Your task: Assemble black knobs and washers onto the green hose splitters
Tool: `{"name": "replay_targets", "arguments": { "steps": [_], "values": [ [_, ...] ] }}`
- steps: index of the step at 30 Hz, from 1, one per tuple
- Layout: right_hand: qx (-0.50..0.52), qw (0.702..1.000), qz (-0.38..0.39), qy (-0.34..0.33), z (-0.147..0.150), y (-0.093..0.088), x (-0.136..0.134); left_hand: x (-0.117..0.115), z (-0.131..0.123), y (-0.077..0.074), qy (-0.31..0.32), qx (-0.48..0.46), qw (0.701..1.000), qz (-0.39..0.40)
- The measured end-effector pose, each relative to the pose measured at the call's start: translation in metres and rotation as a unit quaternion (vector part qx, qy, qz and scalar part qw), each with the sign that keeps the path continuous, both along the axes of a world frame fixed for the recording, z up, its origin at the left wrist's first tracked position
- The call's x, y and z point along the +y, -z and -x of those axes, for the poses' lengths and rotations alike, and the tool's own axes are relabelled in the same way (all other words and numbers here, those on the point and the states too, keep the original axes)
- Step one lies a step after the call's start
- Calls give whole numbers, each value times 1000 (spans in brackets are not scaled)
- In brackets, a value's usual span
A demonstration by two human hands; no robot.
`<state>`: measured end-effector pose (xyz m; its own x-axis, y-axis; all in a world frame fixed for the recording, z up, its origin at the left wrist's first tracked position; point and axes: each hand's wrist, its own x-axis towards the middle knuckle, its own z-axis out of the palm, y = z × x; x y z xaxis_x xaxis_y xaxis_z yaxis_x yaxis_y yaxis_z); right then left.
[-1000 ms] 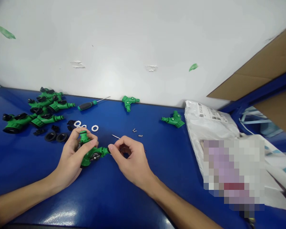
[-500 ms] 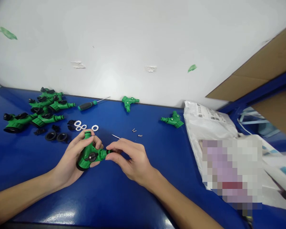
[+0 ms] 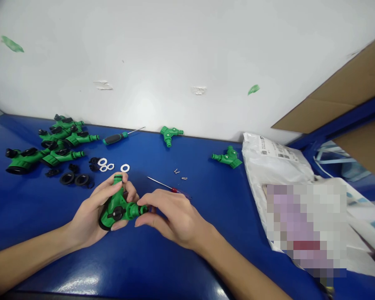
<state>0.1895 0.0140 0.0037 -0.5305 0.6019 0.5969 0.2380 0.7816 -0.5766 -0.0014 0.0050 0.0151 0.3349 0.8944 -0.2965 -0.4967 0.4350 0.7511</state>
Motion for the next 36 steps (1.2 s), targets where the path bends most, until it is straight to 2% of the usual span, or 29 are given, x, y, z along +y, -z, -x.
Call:
{"name": "replay_targets", "arguments": {
  "steps": [5, 14, 19, 27, 36],
  "values": [
    [-9, 999, 20, -32, -5, -2, 0, 1, 0, -1, 2, -1, 1000, 1],
    [15, 998, 8, -67, -6, 0, 1, 0, 1, -3, -4, 16, 1000, -21],
    [13, 998, 3, -54, -6, -3, 2, 0, 1, 0, -11, 22, 999, -35],
    [-51, 996, 48, -48, -12, -10, 3, -1, 0, -1, -36, 47, 998, -30],
    [-114, 992, -56, 0, -13, -6, 6, 1, -1, 0, -11, 71, 997, -13]
  ]
}}
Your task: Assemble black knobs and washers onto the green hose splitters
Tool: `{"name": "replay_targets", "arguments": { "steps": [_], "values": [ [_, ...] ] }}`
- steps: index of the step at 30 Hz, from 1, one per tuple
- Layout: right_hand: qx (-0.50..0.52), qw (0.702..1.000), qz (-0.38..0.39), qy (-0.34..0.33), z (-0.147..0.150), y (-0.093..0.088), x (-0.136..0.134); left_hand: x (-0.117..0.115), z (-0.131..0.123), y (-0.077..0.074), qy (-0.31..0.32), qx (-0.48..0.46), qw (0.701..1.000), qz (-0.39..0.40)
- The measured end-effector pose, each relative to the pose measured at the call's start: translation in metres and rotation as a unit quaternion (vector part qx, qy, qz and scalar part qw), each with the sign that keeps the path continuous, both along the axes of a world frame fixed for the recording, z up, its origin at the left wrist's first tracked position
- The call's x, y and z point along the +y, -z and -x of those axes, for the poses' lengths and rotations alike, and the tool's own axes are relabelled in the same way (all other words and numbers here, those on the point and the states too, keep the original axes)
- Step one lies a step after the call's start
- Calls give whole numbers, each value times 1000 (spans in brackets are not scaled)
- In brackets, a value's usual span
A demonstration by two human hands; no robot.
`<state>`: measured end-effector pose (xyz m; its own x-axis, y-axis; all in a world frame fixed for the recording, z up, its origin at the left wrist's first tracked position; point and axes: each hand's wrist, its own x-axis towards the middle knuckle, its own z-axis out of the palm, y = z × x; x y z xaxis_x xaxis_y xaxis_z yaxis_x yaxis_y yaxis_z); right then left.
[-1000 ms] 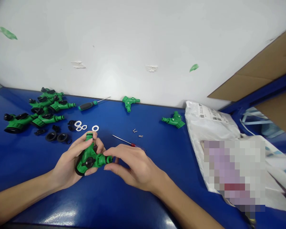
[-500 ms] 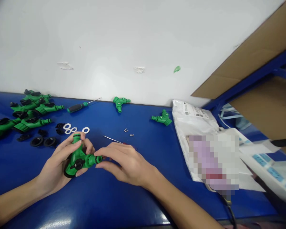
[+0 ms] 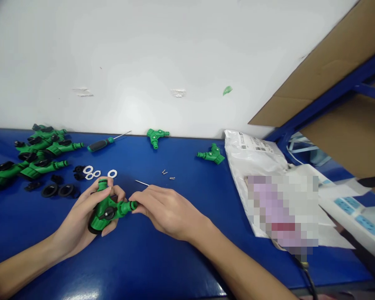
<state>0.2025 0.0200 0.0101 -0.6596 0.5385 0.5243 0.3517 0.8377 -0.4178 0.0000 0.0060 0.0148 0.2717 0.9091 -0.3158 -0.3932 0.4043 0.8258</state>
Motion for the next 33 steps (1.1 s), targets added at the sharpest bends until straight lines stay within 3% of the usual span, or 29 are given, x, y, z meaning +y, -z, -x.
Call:
{"name": "replay_targets", "arguments": {
  "steps": [5, 13, 18, 21, 26, 33],
  "values": [
    [-35, 999, 4, 9, -2, -2, 1, 0, -1, -1, 13, 13, 1000, 7],
    [-3, 995, 95, -2, -2, -2, 0, 1, -1, -3, 23, -2, 997, 70],
    [67, 995, 63, -41, -2, 1, 0, 2, 0, -2, 44, -34, 993, 100],
    [70, 996, 39, -41, -2, 0, 1, 4, 1, -1, 73, -56, 989, 115],
    [94, 992, 86, 7, -4, -4, 0, 4, 5, 3, 142, -97, 977, 127],
    [180, 975, 126, -3, -1, -3, -7, 3, 6, 6, 254, -62, 951, 167]
  ]
}}
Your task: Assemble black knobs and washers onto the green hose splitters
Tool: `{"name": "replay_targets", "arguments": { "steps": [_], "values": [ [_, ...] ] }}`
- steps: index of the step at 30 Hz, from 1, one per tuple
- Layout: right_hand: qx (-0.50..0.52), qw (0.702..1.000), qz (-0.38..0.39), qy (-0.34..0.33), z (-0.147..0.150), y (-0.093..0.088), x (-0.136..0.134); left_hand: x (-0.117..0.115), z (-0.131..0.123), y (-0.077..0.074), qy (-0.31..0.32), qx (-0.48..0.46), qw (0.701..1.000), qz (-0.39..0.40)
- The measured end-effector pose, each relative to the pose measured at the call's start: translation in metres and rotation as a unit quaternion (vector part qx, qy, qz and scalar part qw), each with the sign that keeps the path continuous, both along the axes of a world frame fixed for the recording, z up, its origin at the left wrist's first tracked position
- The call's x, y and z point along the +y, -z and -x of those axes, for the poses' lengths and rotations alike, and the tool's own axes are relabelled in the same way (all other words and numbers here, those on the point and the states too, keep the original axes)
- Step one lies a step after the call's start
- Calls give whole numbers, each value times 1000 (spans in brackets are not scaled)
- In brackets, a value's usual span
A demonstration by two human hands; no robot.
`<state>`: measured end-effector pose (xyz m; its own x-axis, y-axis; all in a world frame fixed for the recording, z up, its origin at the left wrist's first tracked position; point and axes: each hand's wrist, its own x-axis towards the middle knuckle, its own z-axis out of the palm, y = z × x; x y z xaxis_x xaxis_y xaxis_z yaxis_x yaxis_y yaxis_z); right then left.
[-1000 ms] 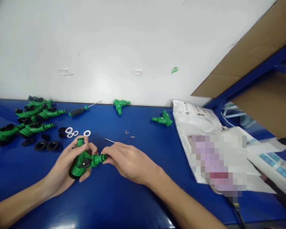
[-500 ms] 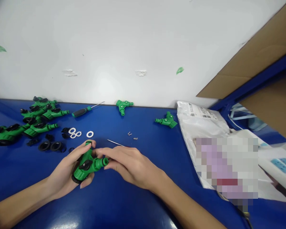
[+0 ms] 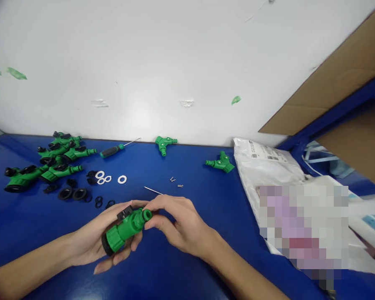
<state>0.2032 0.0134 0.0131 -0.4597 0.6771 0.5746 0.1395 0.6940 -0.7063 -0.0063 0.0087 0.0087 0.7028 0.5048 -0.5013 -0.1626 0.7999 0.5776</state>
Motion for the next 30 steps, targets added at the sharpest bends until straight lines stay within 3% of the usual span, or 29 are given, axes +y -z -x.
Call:
{"name": "replay_targets", "arguments": {
  "steps": [3, 5, 9, 12, 17, 21, 24, 26, 30],
  "values": [
    [37, 999, 37, 8, 2, 2, -1, 1, 0, 0, 31, -33, 999, 7],
    [81, 990, 111, 4, 3, 3, 1, 2, 1, -1, 20, -54, 998, 10],
    [204, 934, 284, -70, 5, 11, 8, 3, 3, -1, -48, -75, 995, -32],
    [247, 910, 319, -99, 6, 18, 13, 3, 3, -2, -77, -73, 993, -55],
    [224, 927, 287, -87, 6, 18, 12, 3, 0, -1, -88, -57, 993, -46],
    [114, 986, 110, 45, 3, 13, 12, 1, -1, 3, -112, -26, 991, -60],
    [52, 995, -5, 79, 1, 13, 14, -2, -3, 4, -133, -9, 985, -113],
    [59, 996, 10, 71, 1, 14, 16, -4, -5, 3, -144, 0, 977, -155],
    [115, 979, 147, 82, 1, 15, 14, -7, -7, 3, -179, 41, 957, -225]
  ]
}}
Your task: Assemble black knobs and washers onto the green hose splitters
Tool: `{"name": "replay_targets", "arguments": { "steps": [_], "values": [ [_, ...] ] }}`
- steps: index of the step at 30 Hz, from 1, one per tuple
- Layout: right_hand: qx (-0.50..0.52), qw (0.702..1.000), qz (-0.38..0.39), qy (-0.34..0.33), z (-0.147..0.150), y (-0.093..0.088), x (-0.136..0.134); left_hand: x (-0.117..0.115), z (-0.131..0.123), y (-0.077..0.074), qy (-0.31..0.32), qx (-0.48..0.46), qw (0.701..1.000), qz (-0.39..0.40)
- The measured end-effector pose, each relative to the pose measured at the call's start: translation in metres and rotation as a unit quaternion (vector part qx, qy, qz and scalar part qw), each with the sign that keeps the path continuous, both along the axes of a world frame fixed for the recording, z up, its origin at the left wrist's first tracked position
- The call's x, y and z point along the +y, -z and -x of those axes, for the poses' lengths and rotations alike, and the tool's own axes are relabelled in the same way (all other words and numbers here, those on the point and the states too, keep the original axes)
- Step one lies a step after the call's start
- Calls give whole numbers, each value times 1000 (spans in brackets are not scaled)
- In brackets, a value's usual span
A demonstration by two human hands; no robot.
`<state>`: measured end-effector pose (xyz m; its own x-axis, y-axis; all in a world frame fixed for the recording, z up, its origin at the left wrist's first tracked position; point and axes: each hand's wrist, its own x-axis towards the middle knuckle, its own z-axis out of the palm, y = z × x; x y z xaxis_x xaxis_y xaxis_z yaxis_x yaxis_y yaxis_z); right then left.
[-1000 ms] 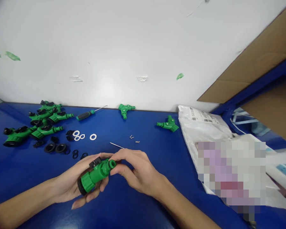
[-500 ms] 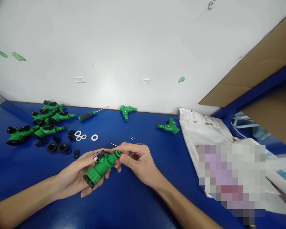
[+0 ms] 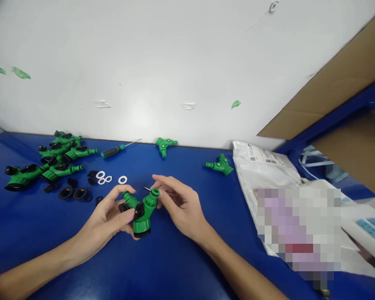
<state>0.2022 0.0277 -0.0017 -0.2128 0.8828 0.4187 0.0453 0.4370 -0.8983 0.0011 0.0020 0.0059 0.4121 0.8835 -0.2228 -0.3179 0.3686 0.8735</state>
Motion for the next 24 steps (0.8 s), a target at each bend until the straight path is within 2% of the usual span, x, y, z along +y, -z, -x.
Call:
{"name": "replay_targets", "arguments": {
  "steps": [4, 8, 11, 13, 15, 18, 21, 24],
  "values": [
    [8, 998, 57, 22, -6, 0, -8, 0, 1, 3, -66, 61, 993, -76],
    [15, 996, 71, -47, -7, 6, -20, -1, 3, 6, -102, 98, 984, -107],
    [41, 991, 85, -93, -1, 14, -27, -2, 2, 7, -106, 116, 981, -109],
    [49, 989, 114, -82, 4, 18, -28, -2, 2, 8, -100, 123, 981, -112],
    [46, 984, 157, -70, 8, 16, -27, -1, 3, 9, -92, 124, 981, -115],
    [28, 973, 206, -96, 13, 8, -24, 1, 4, 10, -96, 140, 977, -127],
    [10, 970, 213, -114, 18, 3, -19, 4, 6, 9, -125, 165, 968, -145],
    [62, 973, 208, -81, 20, 9, -16, 5, 7, 7, -116, 150, 969, -158]
  ]
}}
